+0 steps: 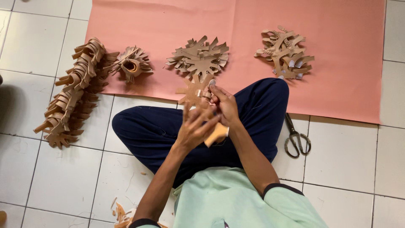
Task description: The person sits on a tiled floor and assembles small, light-brown, leaf-shaped craft pieces into larger circular clusters. They pick up individual pieces, interlock them by hand, and place the growing clusters on a pink mat. A pair of scissors is visible nearby but not used.
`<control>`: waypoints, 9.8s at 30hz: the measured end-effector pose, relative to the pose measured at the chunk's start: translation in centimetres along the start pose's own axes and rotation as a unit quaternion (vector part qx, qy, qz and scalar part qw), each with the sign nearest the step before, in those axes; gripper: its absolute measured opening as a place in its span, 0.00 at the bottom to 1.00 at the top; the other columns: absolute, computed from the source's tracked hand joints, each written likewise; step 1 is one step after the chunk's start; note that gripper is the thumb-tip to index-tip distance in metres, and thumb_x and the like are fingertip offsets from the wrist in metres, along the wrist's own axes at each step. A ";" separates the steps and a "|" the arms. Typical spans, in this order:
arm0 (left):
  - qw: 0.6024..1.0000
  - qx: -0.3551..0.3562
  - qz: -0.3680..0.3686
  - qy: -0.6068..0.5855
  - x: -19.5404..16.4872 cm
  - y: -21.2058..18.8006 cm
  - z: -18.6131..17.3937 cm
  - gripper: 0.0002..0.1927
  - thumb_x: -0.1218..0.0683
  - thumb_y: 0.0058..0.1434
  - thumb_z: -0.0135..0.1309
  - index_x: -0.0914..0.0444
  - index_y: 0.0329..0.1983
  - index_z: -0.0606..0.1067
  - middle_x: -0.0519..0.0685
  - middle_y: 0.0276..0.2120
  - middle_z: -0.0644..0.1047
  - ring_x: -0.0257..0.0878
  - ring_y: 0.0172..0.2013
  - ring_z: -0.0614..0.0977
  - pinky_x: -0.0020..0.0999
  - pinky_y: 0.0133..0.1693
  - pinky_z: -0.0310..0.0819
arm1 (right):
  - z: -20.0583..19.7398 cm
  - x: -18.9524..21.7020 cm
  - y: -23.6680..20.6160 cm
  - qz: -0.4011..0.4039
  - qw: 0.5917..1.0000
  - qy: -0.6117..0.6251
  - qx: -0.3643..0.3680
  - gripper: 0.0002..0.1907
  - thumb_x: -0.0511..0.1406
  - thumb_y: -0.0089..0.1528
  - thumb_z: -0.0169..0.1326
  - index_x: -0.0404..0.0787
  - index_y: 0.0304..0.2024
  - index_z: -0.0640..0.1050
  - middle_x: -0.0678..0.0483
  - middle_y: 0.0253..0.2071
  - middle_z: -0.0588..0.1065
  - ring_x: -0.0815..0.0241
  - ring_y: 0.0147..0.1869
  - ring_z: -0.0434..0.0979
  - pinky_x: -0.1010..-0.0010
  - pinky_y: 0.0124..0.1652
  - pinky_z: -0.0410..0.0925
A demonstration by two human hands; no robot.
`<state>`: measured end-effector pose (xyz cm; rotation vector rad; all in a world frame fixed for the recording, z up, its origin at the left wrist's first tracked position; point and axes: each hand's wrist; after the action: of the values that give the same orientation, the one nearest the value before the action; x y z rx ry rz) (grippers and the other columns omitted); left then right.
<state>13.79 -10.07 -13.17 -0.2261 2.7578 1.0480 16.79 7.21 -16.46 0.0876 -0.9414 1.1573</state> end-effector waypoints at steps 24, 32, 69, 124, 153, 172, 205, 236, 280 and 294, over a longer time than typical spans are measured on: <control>0.632 -0.124 -0.525 -0.557 1.1 1.1 -1.3 0.19 0.55 0.72 0.47 0.73 0.57 0.75 0.59 0.44 0.83 0.45 0.41 0.89 0.36 0.46 0.87 | 0.5 -1.9 -2.8 -0.185 0.958 -0.191 0.108 0.13 0.31 0.66 0.60 0.32 0.52 0.81 0.52 0.45 0.82 0.69 0.45 0.81 0.79 0.47 0.74; 0.642 -0.150 -0.492 -0.568 1.4 0.3 -1.2 0.17 0.56 0.67 0.58 0.75 0.53 0.76 0.60 0.42 0.82 0.49 0.40 0.87 0.43 0.45 0.87 | 1.3 -1.8 -3.2 -0.254 0.927 -0.266 0.067 0.13 0.31 0.63 0.64 0.33 0.49 0.79 0.53 0.42 0.81 0.67 0.41 0.81 0.77 0.40 0.75; 0.616 -0.096 -0.453 -0.638 -0.4 5.8 3.3 0.17 0.58 0.70 0.54 0.72 0.58 0.73 0.54 0.48 0.80 0.40 0.45 0.83 0.35 0.47 0.84 | -17.3 9.9 -10.1 -0.331 0.858 -0.328 -0.217 0.12 0.33 0.71 0.56 0.32 0.54 0.77 0.49 0.47 0.80 0.59 0.50 0.81 0.69 0.53 0.76; 0.841 -0.137 -0.308 -0.423 -0.3 6.9 -0.6 0.14 0.60 0.73 0.54 0.69 0.57 0.66 0.52 0.47 0.80 0.35 0.49 0.83 0.28 0.50 0.81 | -10.6 6.4 -14.2 -0.177 0.948 -0.262 0.033 0.28 0.54 0.64 0.56 0.34 0.43 0.77 0.61 0.20 0.69 0.76 0.17 0.64 0.84 0.16 0.57; 0.836 0.012 -0.452 -0.309 4.9 1.0 -9.6 0.15 0.54 0.64 0.62 0.64 0.51 0.80 0.48 0.31 0.81 0.32 0.31 0.78 0.28 0.33 0.74 | 8.4 3.7 -2.7 -0.351 0.727 -0.528 0.263 0.11 0.31 0.62 0.62 0.36 0.46 0.83 0.50 0.42 0.82 0.67 0.36 0.83 0.77 0.37 0.77; 0.865 -0.205 -0.454 0.067 39.5 2.0 -11.5 0.12 0.52 0.67 0.57 0.66 0.44 0.81 0.61 0.42 0.82 0.56 0.43 0.83 0.46 0.47 0.77 | 34.9 -11.2 23.6 -0.362 0.697 -0.564 0.255 0.22 0.33 0.67 0.56 0.37 0.64 0.74 0.43 0.51 0.80 0.48 0.52 0.82 0.60 0.49 0.74; 0.953 -0.080 -0.287 0.062 25.5 2.6 1.9 0.04 0.61 0.70 0.57 0.65 0.46 0.76 0.59 0.53 0.75 0.55 0.58 0.76 0.53 0.61 0.72 | -8.2 18.4 22.5 -0.381 0.621 -0.629 -0.270 0.13 0.32 0.56 0.61 0.35 0.43 0.77 0.43 0.38 0.77 0.42 0.43 0.78 0.53 0.42 0.71; 0.778 -0.209 -0.433 -0.405 12.5 8.8 -1.5 0.10 0.58 0.67 0.59 0.70 0.46 0.75 0.51 0.39 0.81 0.36 0.41 0.84 0.29 0.44 0.81 | 11.1 5.8 5.4 -0.451 0.697 -0.534 0.157 0.15 0.32 0.63 0.62 0.36 0.53 0.78 0.47 0.38 0.80 0.55 0.39 0.83 0.67 0.38 0.74; 0.691 -0.196 -0.446 -0.534 6.8 4.9 0.8 0.19 0.61 0.58 0.66 0.67 0.48 0.71 0.53 0.39 0.83 0.39 0.44 0.86 0.30 0.48 0.84 | 1.6 1.3 2.2 -0.179 0.906 -0.330 0.195 0.13 0.37 0.69 0.57 0.33 0.50 0.81 0.57 0.35 0.78 0.73 0.37 0.74 0.80 0.37 0.69; 0.960 0.039 -0.276 0.040 14.9 21.2 10.8 0.26 0.56 0.61 0.59 0.66 0.62 0.68 0.64 0.52 0.76 0.62 0.49 0.78 0.52 0.50 0.72 | -1.4 10.5 11.2 -0.186 0.971 -0.148 -0.017 0.08 0.35 0.67 0.56 0.34 0.42 0.74 0.55 0.30 0.76 0.72 0.24 0.63 0.79 0.24 0.57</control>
<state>-3.79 11.71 -10.80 -0.9756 2.5472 0.7864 9.45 20.66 -14.70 0.4022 -1.1498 0.7916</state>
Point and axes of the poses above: each hand's wrist, its own y-axis towards the middle knuckle, its own z-axis out of the palm, x = y × z
